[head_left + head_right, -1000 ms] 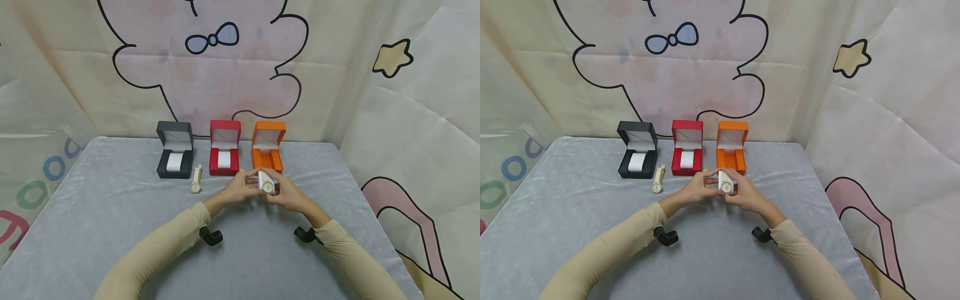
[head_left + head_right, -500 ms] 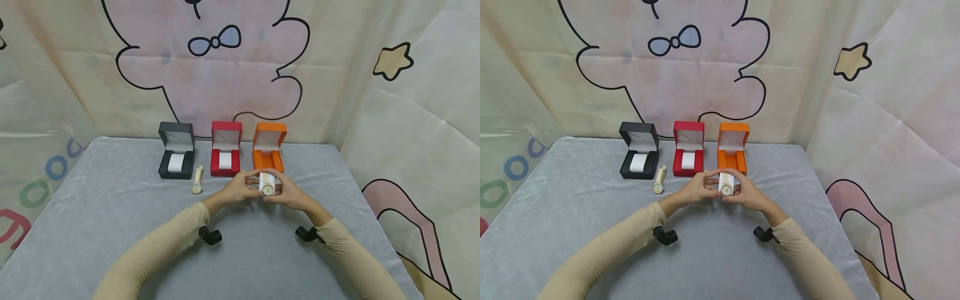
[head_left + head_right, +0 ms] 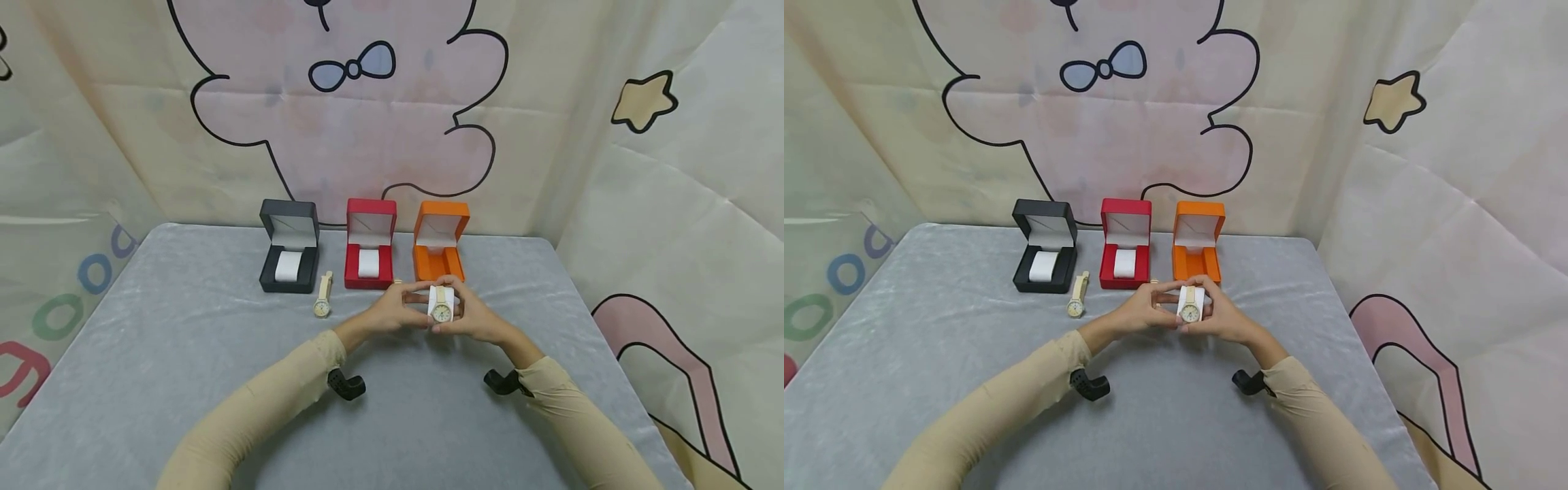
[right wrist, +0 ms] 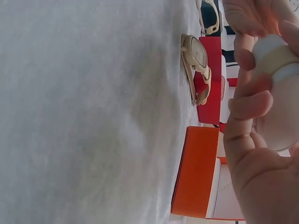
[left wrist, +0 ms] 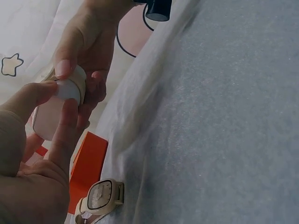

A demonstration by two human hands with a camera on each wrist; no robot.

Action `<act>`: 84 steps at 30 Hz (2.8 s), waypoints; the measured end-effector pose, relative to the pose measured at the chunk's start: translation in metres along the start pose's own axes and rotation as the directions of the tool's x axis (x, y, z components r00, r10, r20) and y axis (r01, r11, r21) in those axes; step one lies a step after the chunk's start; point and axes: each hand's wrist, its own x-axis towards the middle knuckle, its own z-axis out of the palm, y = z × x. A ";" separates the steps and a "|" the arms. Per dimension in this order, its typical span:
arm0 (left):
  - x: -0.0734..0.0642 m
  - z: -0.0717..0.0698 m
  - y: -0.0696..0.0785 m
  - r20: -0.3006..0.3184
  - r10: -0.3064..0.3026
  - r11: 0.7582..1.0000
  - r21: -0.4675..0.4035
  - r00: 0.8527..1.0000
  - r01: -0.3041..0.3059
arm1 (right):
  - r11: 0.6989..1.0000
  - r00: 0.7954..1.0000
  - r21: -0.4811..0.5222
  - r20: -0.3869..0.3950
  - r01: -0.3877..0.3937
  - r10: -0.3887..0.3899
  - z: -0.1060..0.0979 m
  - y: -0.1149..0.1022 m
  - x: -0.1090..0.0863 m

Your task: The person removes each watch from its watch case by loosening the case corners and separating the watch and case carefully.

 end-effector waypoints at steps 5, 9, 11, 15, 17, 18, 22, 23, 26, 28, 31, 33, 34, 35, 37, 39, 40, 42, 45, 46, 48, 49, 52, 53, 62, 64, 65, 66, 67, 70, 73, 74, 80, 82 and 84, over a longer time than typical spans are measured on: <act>0.001 -0.002 0.003 -0.017 0.030 0.996 0.083 0.999 -0.028 | 1.000 1.000 0.010 -0.008 -0.006 0.006 -0.002 -0.002 -0.001; 0.002 -0.001 0.005 -0.013 0.012 0.996 0.089 1.000 -0.011 | 1.000 1.000 -0.005 0.006 -0.015 0.015 -0.003 -0.003 -0.002; 0.002 0.000 0.005 -0.004 -0.003 0.997 0.072 1.000 0.003 | 1.000 1.000 -0.010 0.017 -0.025 0.025 -0.004 -0.004 -0.002; 0.001 0.002 0.005 0.009 -0.032 0.999 0.031 0.999 0.032 | 0.998 0.997 -0.004 0.040 -0.059 0.059 -0.005 -0.004 -0.001; 0.000 0.003 0.005 0.009 -0.042 0.999 0.013 0.999 0.042 | 0.998 0.997 0.003 0.042 -0.070 0.070 -0.005 -0.003 -0.001; 0.000 0.004 0.004 0.005 -0.040 0.999 0.007 0.999 0.040 | 0.997 0.997 0.005 0.039 -0.073 0.073 -0.005 -0.003 -0.001; -0.001 0.006 0.004 -0.012 -0.041 0.999 -0.020 0.999 0.041 | 0.997 0.997 0.024 0.018 -0.078 0.078 -0.004 -0.004 0.000; -0.001 0.006 0.003 -0.017 -0.041 0.999 -0.025 0.999 0.040 | 0.997 0.997 0.029 0.012 -0.078 0.078 -0.003 -0.004 0.000; -0.001 0.006 0.003 -0.027 -0.041 0.998 -0.042 0.999 0.040 | 0.996 0.997 0.042 -0.005 -0.077 0.077 -0.002 -0.005 0.000; -0.001 0.006 0.002 -0.032 -0.034 0.998 -0.054 0.999 0.032 | 0.997 0.998 0.039 -0.022 -0.063 0.064 -0.001 -0.006 -0.001; 0.000 0.005 0.001 -0.034 -0.023 0.997 -0.074 0.999 0.020 | 1.000 0.999 0.016 -0.046 -0.023 0.024 0.001 -0.007 -0.001; -0.001 0.004 0.003 -0.037 -0.025 0.996 -0.084 0.999 0.022 | 1.000 0.998 -0.010 -0.058 0.007 -0.008 0.003 -0.008 -0.001; -0.001 0.003 0.004 -0.041 -0.030 0.996 -0.088 0.999 0.026 | 1.000 0.998 -0.024 -0.065 0.020 -0.021 0.004 -0.008 -0.001; -0.002 0.002 0.005 -0.045 -0.034 0.995 -0.090 0.998 0.030 | 0.999 0.997 -0.037 -0.076 0.029 -0.031 0.005 -0.008 -0.001; -0.003 0.001 0.007 -0.056 -0.046 0.995 -0.087 0.997 0.041 | 0.997 0.994 -0.062 -0.097 0.038 -0.044 0.007 -0.009 0.000; -0.004 0.000 0.008 -0.067 -0.050 0.995 -0.085 0.997 0.044 | 0.996 0.991 -0.085 -0.122 0.034 -0.045 0.008 -0.009 0.000; -0.004 0.000 0.008 -0.072 -0.050 0.996 -0.076 0.996 0.045 | 0.995 0.990 -0.094 -0.131 0.030 -0.042 0.009 -0.010 0.001; -0.005 0.000 0.010 -0.081 -0.049 0.997 -0.056 0.995 0.045 | 0.993 0.989 -0.119 -0.142 0.022 -0.039 0.010 -0.010 0.002; -0.005 0.002 0.011 -0.098 -0.054 0.998 -0.034 0.994 0.051 | 0.988 0.989 -0.153 -0.144 0.007 -0.029 0.010 -0.011 0.003; -0.005 0.002 0.011 -0.107 -0.062 0.998 -0.026 0.992 0.059 | 0.987 0.990 -0.161 -0.141 0.002 -0.024 0.010 -0.011 0.003; -0.006 0.003 0.012 -0.119 -0.081 0.997 -0.020 0.990 0.079 | 0.984 0.991 -0.178 -0.135 -0.008 -0.017 0.010 -0.010 0.003; -0.006 0.003 0.012 -0.124 -0.088 0.996 -0.018 0.988 0.086 | 0.982 0.991 -0.190 -0.133 -0.011 -0.015 0.010 -0.010 0.003; -0.007 0.003 0.013 -0.135 -0.105 0.994 -0.009 0.985 0.105 | 0.976 0.992 -0.217 -0.127 -0.011 -0.017 0.009 -0.009 0.003; -0.007 0.003 0.013 -0.135 -0.104 0.994 -0.006 0.985 0.105 | 0.975 0.992 -0.221 -0.127 -0.010 -0.019 0.009 -0.009 0.003; -0.009 0.001 0.014 -0.085 -0.116 0.992 -0.051 0.990 0.112 | 0.994 0.998 -0.105 -0.064 0.018 -0.024 0.002 -0.005 -0.002; -0.010 0.001 0.014 -0.072 -0.113 0.993 -0.055 0.991 0.109 | 0.995 0.999 -0.102 -0.044 0.018 -0.022 0.000 -0.004 -0.002; -0.010 0.001 0.013 -0.069 -0.110 0.993 -0.052 0.992 0.107 | 0.995 0.999 -0.099 -0.034 0.018 -0.021 -0.001 -0.003 -0.002; -0.011 0.001 0.013 -0.067 -0.107 0.993 -0.047 0.992 0.104 | 0.995 0.999 -0.098 -0.028 0.016 -0.018 -0.001 -0.002 -0.002; -0.011 0.001 0.012 -0.066 -0.104 0.994 -0.042 0.992 0.102 | 0.995 1.000 -0.097 -0.025 0.012 -0.014 -0.001 -0.002 -0.002; -0.010 0.001 0.011 -0.064 -0.092 0.995 -0.042 0.994 0.089 | 0.996 0.999 -0.093 -0.034 0.002 -0.005 -0.001 -0.002 -0.002; -0.009 0.002 0.010 -0.074 -0.081 0.996 -0.054 0.994 0.077 | 0.996 0.999 -0.087 -0.050 0.004 -0.008 0.000 -0.003 -0.001; -0.009 0.002 0.010 -0.079 -0.081 0.995 -0.059 0.994 0.076 | 0.996 0.998 -0.085 -0.055 0.005 -0.010 0.000 -0.003 -0.001; -0.011 0.001 0.007 -0.092 -0.098 0.993 -0.069 0.991 0.091 | 0.996 0.997 -0.088 -0.071 0.001 -0.007 0.003 -0.003 -0.001; -0.013 0.001 0.007 -0.093 -0.111 0.992 -0.071 0.990 0.104 | 0.995 0.997 -0.099 -0.078 -0.003 -0.005 0.004 -0.002 -0.001; -0.013 0.001 0.007 -0.097 -0.120 0.991 -0.079 0.988 0.113 | 0.994 0.996 -0.113 -0.093 -0.002 -0.009 0.005 -0.002 -0.001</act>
